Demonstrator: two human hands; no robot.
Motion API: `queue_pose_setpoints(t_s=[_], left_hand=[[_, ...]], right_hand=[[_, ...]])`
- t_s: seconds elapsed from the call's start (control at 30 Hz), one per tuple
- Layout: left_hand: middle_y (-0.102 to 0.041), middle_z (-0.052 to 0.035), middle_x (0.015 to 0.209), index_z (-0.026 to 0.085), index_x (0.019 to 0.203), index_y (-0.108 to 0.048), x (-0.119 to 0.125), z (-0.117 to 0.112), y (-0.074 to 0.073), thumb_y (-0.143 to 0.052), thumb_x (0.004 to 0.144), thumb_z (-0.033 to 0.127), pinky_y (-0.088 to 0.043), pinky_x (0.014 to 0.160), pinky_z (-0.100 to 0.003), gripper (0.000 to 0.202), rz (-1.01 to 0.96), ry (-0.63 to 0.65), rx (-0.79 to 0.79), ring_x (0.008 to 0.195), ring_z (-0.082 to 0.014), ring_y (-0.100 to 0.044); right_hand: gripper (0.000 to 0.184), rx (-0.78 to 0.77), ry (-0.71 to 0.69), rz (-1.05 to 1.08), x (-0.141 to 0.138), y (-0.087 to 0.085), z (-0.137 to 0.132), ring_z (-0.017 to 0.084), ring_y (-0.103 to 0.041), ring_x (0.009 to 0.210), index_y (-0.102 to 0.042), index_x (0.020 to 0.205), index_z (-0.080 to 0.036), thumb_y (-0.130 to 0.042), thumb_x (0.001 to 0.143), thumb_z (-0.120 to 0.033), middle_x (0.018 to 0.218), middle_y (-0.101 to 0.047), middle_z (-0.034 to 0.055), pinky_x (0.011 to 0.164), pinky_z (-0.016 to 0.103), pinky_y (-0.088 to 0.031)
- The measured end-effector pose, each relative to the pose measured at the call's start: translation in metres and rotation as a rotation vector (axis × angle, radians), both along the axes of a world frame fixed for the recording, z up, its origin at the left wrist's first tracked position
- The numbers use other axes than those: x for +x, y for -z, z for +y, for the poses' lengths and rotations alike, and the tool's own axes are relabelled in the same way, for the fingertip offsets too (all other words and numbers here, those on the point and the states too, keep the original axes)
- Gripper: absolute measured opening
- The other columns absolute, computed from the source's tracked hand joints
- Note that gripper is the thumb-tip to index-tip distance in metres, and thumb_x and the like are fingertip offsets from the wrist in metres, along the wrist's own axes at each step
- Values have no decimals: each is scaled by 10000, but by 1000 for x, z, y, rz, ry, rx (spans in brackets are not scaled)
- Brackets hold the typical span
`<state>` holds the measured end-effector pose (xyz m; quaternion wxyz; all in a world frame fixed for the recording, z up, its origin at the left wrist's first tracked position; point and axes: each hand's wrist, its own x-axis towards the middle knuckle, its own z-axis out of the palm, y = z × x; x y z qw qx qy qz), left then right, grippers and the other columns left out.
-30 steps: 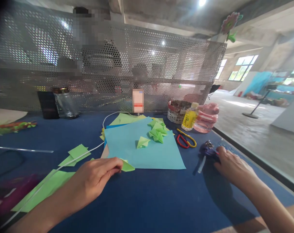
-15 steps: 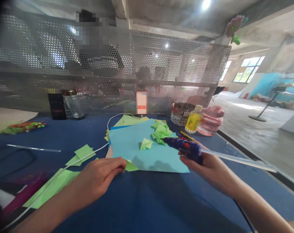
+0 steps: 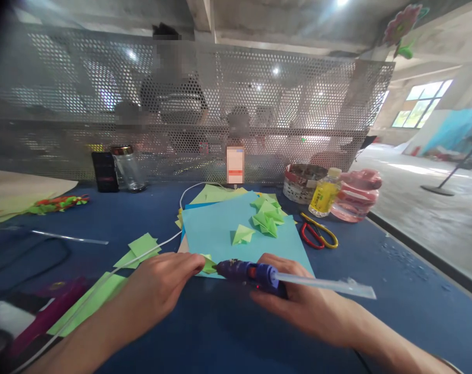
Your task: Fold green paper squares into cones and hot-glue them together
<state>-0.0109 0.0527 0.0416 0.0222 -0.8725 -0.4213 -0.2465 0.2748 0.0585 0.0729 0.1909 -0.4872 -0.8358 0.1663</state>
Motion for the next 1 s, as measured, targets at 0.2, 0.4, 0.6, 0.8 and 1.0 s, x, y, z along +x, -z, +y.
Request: queue_pose_setpoints(t_s=[0.2,0.4,0.6,0.8,1.0], left_hand=[[-694,-65,827,161,1046,-539,4,-2,-1,-331,850,-23,-558,559,-421,339,31,55,140,663,-255,-667],[-697,-79,843,142,1058,-538,5,-3,-1,-346,771,-66,-584,569,-421,403,66,78,180,714,-261,-690],[-692,-78,824,135,1050,-552,7,-4,-4,-346,753,-73,-588,575,-423,418,54,91,198,707,-260,-690],[-686,-82,837,134,1046,-560,7,-5,-3,-341,764,-69,-586,584,-433,410,65,83,162,723,-266,-686],[-683,-81,832,135,1052,-555,7,-5,-2,-349,772,-63,-587,605,-457,400,56,88,142,731,-271,-681]], right_hand=[[255,-24,-110,-25,-10,-14,-9,212,-699,912,-703,976,-279,-551,883,-460,1033,-724,-13,774,260,-576],[244,-26,-111,-38,-14,-17,-10,182,-705,822,-675,910,-274,-503,904,-447,962,-724,-23,719,242,-568],[220,-58,-105,-75,-15,-21,-11,170,-705,824,-676,901,-268,-511,900,-414,965,-729,-19,732,225,-566],[197,-53,-75,-42,-16,-18,-13,182,-704,807,-669,869,-286,-536,878,-432,942,-731,-41,711,239,-566],[183,-66,-51,-16,-14,-14,-14,196,-697,817,-671,879,-306,-547,864,-440,911,-728,-46,713,252,-563]])
